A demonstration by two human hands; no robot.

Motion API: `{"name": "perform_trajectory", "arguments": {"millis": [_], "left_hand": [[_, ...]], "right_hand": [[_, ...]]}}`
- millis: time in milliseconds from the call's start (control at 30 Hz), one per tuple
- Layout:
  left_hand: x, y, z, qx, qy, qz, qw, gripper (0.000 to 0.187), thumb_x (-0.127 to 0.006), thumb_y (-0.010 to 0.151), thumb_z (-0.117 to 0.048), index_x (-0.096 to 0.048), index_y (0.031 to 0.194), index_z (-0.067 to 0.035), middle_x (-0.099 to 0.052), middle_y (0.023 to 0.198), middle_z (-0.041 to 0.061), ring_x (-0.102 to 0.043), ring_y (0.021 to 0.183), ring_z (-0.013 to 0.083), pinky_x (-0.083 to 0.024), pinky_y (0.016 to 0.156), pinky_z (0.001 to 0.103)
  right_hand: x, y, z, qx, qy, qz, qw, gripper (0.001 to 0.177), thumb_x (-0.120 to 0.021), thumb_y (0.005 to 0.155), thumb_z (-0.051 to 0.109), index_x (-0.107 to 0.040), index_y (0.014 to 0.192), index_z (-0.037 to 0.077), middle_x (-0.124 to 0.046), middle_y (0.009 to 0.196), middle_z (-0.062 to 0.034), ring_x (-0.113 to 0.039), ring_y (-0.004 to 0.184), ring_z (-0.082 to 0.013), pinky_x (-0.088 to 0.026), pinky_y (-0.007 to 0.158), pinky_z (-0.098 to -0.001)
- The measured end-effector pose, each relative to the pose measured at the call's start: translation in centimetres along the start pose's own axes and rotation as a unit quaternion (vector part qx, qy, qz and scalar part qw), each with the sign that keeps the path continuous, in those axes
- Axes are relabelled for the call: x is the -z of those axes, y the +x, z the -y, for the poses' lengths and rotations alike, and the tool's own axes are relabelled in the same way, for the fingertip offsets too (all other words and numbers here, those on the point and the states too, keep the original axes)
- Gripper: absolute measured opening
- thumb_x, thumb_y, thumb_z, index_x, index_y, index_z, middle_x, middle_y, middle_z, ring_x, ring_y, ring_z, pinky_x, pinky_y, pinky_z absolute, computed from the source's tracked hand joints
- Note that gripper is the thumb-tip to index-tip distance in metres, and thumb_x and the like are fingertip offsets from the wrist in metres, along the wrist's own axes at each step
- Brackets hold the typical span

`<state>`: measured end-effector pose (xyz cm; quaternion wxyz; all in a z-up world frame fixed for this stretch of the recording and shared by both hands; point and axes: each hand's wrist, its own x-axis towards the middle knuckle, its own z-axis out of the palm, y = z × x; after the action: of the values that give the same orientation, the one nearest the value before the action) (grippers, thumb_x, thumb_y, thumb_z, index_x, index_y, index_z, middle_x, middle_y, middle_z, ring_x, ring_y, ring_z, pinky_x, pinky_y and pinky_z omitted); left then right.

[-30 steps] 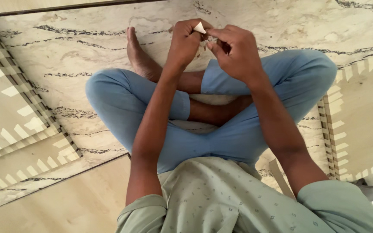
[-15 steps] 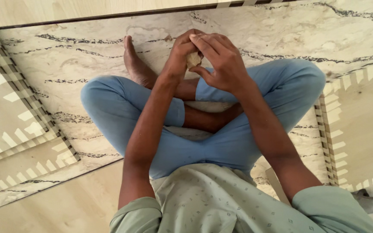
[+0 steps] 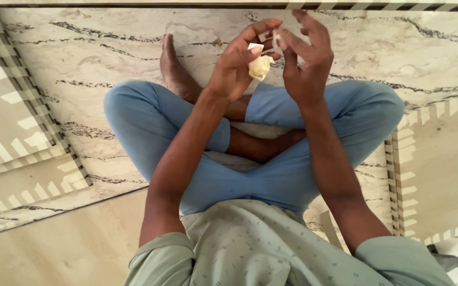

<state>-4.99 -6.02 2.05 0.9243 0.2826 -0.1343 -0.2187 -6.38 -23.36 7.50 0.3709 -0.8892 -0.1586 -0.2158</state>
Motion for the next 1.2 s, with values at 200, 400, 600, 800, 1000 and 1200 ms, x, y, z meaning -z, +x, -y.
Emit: {"name": "perform_trajectory", "arguments": {"millis": [200,400,600,800,1000,1200], "left_hand": [[-0.3,0.0,-0.4,-0.019,0.096,-0.029,0.995,0.045,-0.066,0.111,-0.016,-0.053,0.153,-0.006,-0.055,0.152,0.007,-0.057,0.133,0.0158,-0.057,0.110,0.036],[0.4,-0.2,0.6,-0.070,0.229,-0.104,0.965,0.037,-0.072,0.110,-0.014,-0.062,0.146,-0.009,-0.059,0.114,0.002,-0.055,0.091,0.0070,-0.051,0.080,0.023],[1.3,0.0,1.5,-0.027,0.220,-0.254,0.941,0.020,-0.059,0.109,-0.014,-0.070,0.120,-0.002,-0.070,0.100,0.005,-0.059,0.074,0.0108,-0.052,0.064,0.026],[1.9,-0.2,1.6,0.039,0.046,-0.231,0.971,0.028,-0.051,0.107,-0.014,-0.059,0.129,0.001,-0.067,0.110,0.010,-0.066,0.095,0.0182,-0.056,0.082,0.034],[0.8,-0.6,2.1,0.034,0.038,-0.145,0.988,0.046,-0.049,0.114,-0.030,-0.052,0.149,0.000,-0.062,0.142,0.011,-0.060,0.130,0.0195,-0.049,0.114,0.036],[0.6,-0.5,2.4,-0.021,0.257,-0.121,0.958,0.057,-0.054,0.113,-0.042,-0.048,0.155,-0.004,-0.057,0.153,0.012,-0.058,0.138,0.0232,-0.051,0.117,0.039]], "right_hand": [[1.2,-0.6,-0.8,-0.092,0.182,0.075,0.976,0.035,-0.061,0.113,0.024,-0.067,0.138,0.000,-0.057,0.152,-0.0190,-0.057,0.144,-0.0335,-0.048,0.122,-0.0442],[0.4,-1.6,-0.2,-0.044,0.120,0.161,0.979,0.055,-0.054,0.118,0.038,-0.051,0.156,0.000,-0.035,0.171,-0.0205,-0.042,0.158,-0.0364,-0.040,0.132,-0.0475],[-0.6,-1.7,1.4,-0.061,0.058,0.212,0.974,0.070,-0.063,0.112,0.035,-0.030,0.162,-0.001,-0.033,0.165,-0.0219,-0.055,0.138,-0.0365,-0.052,0.114,-0.0420],[-1.0,-1.7,2.6,-0.014,0.050,0.179,0.982,0.079,-0.075,0.094,0.008,-0.037,0.163,0.011,-0.049,0.156,-0.0169,-0.065,0.127,-0.0352,-0.060,0.103,-0.0409],[-1.7,-2.0,1.3,-0.021,-0.001,0.088,0.996,0.072,-0.063,0.088,-0.013,-0.053,0.155,0.014,-0.068,0.139,-0.0173,-0.074,0.114,-0.0327,-0.063,0.091,-0.0385],[-0.7,-1.4,0.8,-0.082,0.137,0.092,0.983,0.060,-0.063,0.092,-0.015,-0.059,0.148,0.006,-0.072,0.133,-0.0186,-0.076,0.115,-0.0301,-0.065,0.094,-0.0341]]}}
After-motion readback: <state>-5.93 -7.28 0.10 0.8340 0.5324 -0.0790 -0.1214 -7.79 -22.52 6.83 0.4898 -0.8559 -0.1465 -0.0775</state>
